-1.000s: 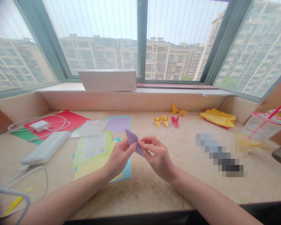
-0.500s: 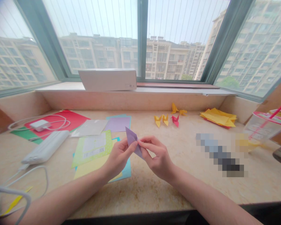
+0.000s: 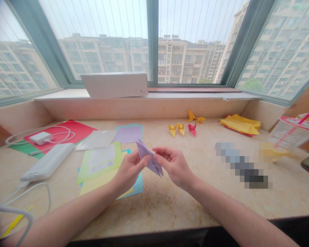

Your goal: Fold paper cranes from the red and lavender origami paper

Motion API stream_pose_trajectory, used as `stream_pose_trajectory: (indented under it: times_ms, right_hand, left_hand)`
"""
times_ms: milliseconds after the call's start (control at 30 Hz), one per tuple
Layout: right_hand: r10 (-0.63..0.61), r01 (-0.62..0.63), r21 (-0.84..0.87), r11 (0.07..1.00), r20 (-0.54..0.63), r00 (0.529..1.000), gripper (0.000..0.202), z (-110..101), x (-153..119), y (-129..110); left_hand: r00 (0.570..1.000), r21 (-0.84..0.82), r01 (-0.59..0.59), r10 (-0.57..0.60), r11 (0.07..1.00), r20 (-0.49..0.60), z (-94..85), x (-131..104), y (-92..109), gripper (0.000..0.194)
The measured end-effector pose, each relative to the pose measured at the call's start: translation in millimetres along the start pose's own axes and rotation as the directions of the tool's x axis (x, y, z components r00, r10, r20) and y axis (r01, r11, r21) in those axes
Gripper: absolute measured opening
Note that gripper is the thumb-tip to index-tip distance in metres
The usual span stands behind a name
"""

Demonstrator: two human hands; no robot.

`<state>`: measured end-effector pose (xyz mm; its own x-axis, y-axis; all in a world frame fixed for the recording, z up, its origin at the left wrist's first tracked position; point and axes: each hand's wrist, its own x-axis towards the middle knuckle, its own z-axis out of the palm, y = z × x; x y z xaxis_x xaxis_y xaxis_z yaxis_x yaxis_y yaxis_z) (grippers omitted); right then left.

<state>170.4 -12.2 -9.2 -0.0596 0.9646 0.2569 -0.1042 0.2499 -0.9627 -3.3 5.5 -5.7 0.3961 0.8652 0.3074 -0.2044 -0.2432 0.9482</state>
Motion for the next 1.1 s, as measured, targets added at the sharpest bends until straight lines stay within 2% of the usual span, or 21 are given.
stream_pose_trajectory:
  times_ms: [200,333,633,800,900,1100]
  right_hand:
    - [-0.07,0.077,-0.18,0.981,0.045,0.997,0.025,-1.7,-1.4,-0.8]
    - [-0.05,0.056,-0.188,0.981,0.04,0.998,0.027,-3.7,-0.6,0.1]
    - [-0.028,0.03,-0.045,0.999,0.057,0.998,0.023,0.4,1.2,1.7]
    - [-0.01,0.011,0.044,0.999,-0.037,0.999,0.022,-4.6,6.4,-0.4]
    - [-0.053,0.058,0.086,0.995,-0.058,0.997,0.028,-6.0,7.3,-1.3]
    - [-0.153,0.148,-0.083,0.985,-0.048,0.987,0.015,-4.2,1.2,-2.4]
  left_hand:
    - [0.995,0.126,0.001,-0.014,0.992,0.1,-1.4,0.2,0.2,0.025]
    - [0.995,0.174,-0.021,0.003,0.984,0.103,-0.5,-0.7,-1.3,0.024]
    - [0.999,0.111,-0.001,-0.003,0.994,0.043,3.3,1.8,4.2,0.028]
    - [0.987,-0.06,-0.006,0.016,0.998,0.161,0.7,-1.3,1.9,0.033]
    - [0.98,-0.063,-0.011,0.023,0.998,0.196,-0.6,-2.1,-0.8,0.033]
    - [0.981,-0.088,-0.047,0.063,0.995,0.183,-0.3,0.0,-3.2,0.03]
